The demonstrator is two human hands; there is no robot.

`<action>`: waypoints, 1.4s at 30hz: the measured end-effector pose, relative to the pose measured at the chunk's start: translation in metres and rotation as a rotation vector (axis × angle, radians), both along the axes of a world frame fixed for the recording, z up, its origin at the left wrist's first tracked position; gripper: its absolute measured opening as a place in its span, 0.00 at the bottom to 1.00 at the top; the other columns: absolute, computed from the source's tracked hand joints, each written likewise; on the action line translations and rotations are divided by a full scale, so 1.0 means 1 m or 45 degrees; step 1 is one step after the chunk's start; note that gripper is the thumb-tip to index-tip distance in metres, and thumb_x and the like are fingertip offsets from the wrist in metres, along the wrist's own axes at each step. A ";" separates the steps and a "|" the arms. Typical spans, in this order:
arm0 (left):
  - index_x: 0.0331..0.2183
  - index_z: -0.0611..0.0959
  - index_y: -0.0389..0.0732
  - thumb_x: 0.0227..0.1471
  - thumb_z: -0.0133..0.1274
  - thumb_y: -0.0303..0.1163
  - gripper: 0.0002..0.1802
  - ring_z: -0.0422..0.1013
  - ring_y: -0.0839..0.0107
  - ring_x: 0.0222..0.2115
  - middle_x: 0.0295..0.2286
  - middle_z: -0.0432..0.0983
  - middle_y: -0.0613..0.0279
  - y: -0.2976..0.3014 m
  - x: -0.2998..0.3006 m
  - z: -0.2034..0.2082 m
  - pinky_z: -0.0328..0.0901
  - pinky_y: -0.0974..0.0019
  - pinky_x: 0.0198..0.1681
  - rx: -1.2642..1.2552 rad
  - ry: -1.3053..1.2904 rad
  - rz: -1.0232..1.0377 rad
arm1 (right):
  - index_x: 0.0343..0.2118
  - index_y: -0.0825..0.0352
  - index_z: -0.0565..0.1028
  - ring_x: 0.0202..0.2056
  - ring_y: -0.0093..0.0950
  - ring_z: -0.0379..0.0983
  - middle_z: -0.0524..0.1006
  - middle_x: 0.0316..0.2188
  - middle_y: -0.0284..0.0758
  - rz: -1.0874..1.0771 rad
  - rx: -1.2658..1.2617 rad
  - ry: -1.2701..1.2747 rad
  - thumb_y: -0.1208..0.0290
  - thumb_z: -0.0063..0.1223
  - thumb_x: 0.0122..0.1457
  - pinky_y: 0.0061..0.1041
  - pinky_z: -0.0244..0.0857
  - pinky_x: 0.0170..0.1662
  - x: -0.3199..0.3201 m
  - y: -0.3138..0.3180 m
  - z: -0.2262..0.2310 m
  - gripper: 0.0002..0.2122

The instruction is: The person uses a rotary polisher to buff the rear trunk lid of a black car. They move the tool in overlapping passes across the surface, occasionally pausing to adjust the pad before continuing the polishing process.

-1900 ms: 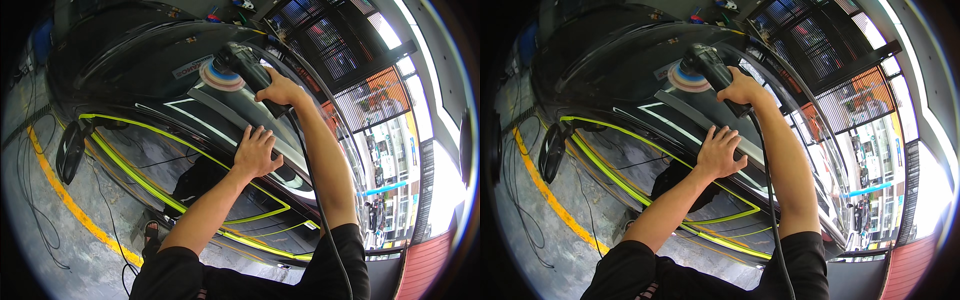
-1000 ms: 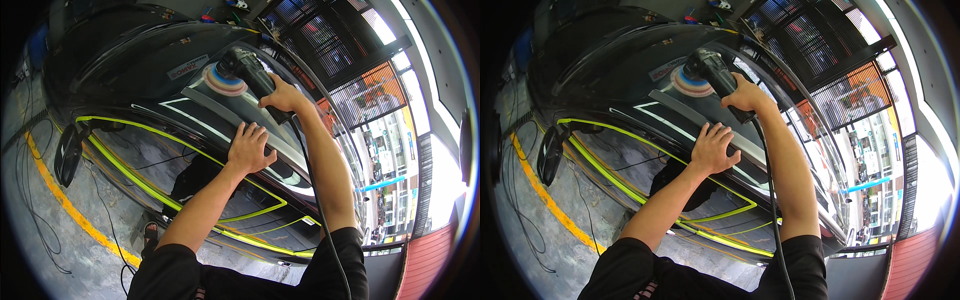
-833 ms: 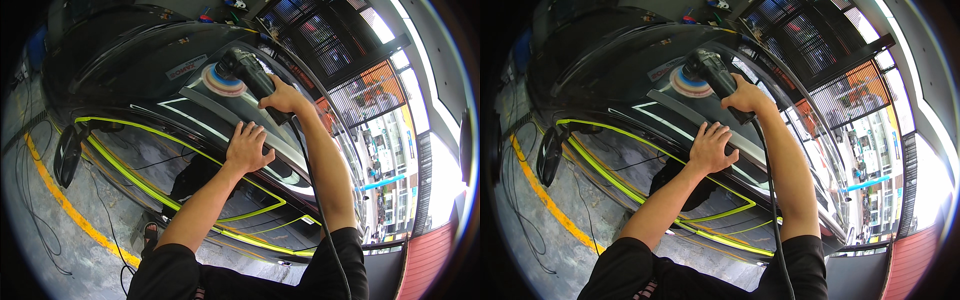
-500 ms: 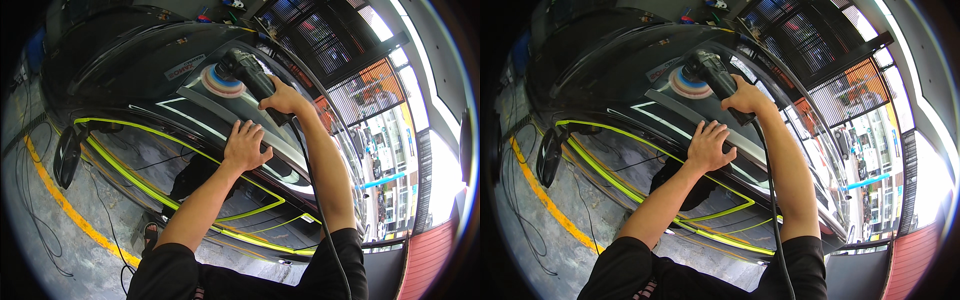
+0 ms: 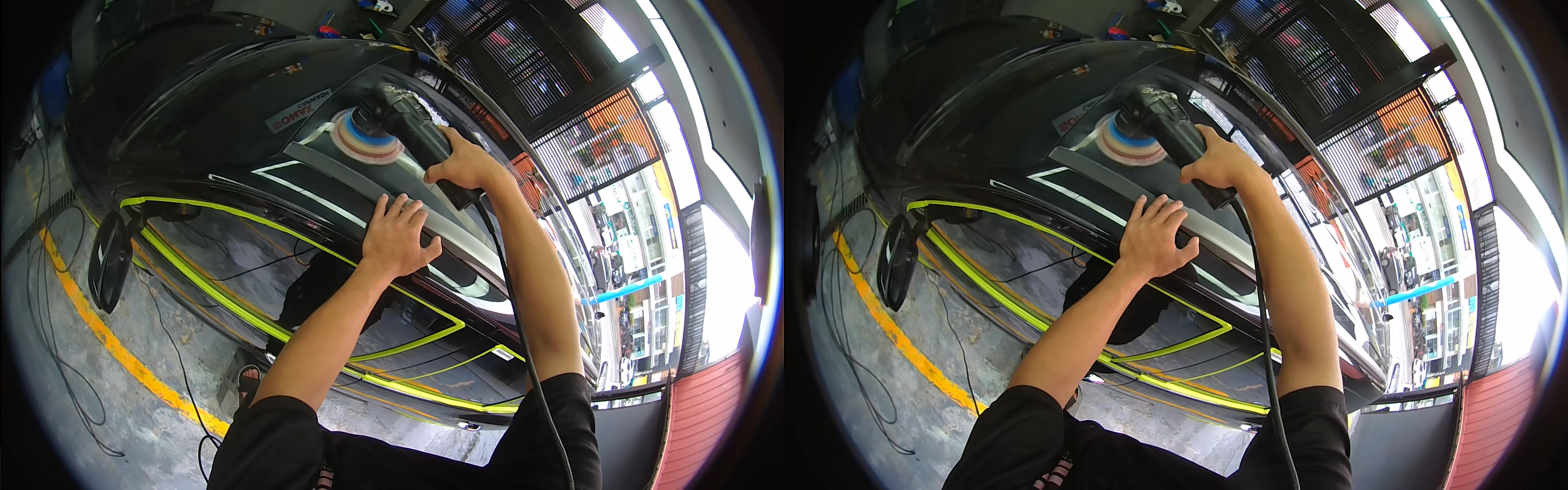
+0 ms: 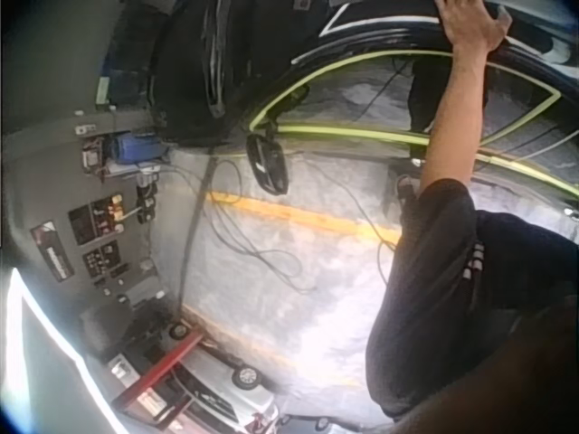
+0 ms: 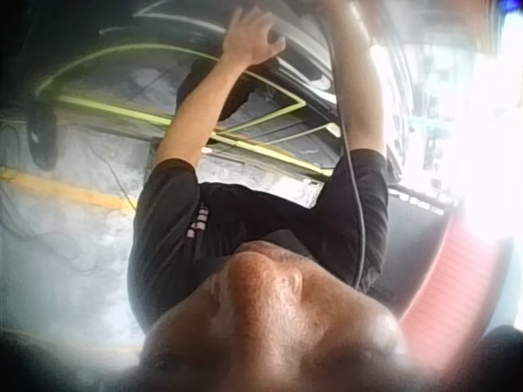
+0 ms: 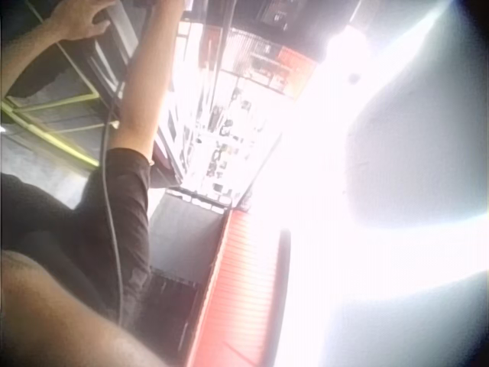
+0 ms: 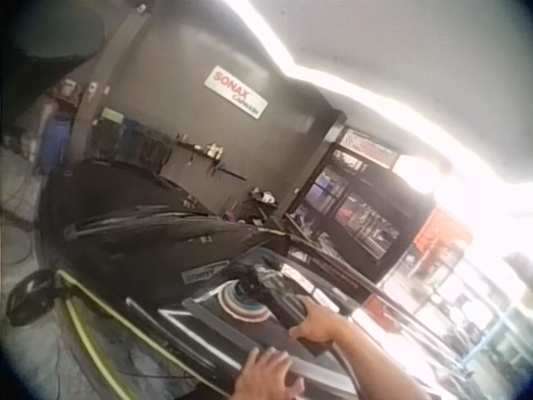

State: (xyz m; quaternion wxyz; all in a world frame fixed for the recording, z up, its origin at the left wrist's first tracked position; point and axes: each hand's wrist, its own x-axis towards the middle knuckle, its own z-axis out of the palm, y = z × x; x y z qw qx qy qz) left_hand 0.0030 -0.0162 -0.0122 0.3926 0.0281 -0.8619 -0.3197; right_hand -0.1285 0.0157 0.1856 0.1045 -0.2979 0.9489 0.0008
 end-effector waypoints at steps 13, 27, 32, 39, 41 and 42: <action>0.46 0.86 0.36 0.52 0.58 0.53 0.31 0.70 0.52 0.59 0.53 0.80 0.54 0.001 0.001 0.002 0.56 0.39 0.68 -0.004 -0.001 0.001 | 0.71 0.64 0.61 0.54 0.48 0.76 0.79 0.52 0.54 -0.031 -0.011 -0.010 0.54 0.73 0.37 0.36 0.67 0.60 0.002 0.012 0.002 0.53; 0.46 0.86 0.36 0.53 0.58 0.54 0.31 0.69 0.52 0.60 0.54 0.80 0.54 -0.003 0.003 0.000 0.54 0.39 0.68 -0.008 -0.024 -0.011 | 0.71 0.62 0.61 0.53 0.49 0.78 0.80 0.51 0.54 -0.073 -0.014 -0.005 0.54 0.73 0.37 0.37 0.68 0.59 0.010 0.024 0.002 0.54; 0.46 0.86 0.35 0.53 0.58 0.54 0.31 0.70 0.51 0.60 0.54 0.80 0.53 -0.002 0.003 0.001 0.55 0.38 0.68 -0.004 -0.022 -0.011 | 0.71 0.62 0.61 0.53 0.49 0.78 0.80 0.51 0.54 -0.067 -0.014 0.000 0.53 0.73 0.37 0.37 0.68 0.59 0.008 0.031 0.002 0.54; 0.46 0.87 0.36 0.52 0.58 0.53 0.31 0.70 0.51 0.60 0.53 0.80 0.54 -0.004 0.004 0.000 0.56 0.38 0.67 -0.006 0.004 -0.003 | 0.71 0.60 0.60 0.53 0.50 0.78 0.80 0.52 0.54 -0.089 -0.015 -0.013 0.53 0.73 0.37 0.38 0.68 0.59 0.015 0.033 0.005 0.54; 0.46 0.87 0.36 0.52 0.58 0.53 0.31 0.70 0.51 0.60 0.53 0.80 0.54 -0.006 0.005 -0.001 0.56 0.38 0.67 -0.004 0.000 -0.008 | 0.72 0.59 0.59 0.53 0.50 0.78 0.80 0.52 0.54 -0.099 -0.021 -0.005 0.53 0.73 0.37 0.39 0.68 0.59 0.017 0.034 0.002 0.54; 0.46 0.87 0.36 0.52 0.58 0.53 0.31 0.70 0.51 0.60 0.53 0.80 0.54 -0.006 0.005 -0.002 0.56 0.38 0.67 -0.003 -0.002 -0.008 | 0.72 0.59 0.59 0.53 0.50 0.78 0.80 0.52 0.54 -0.104 -0.015 -0.008 0.53 0.73 0.37 0.39 0.68 0.59 0.017 0.035 0.002 0.54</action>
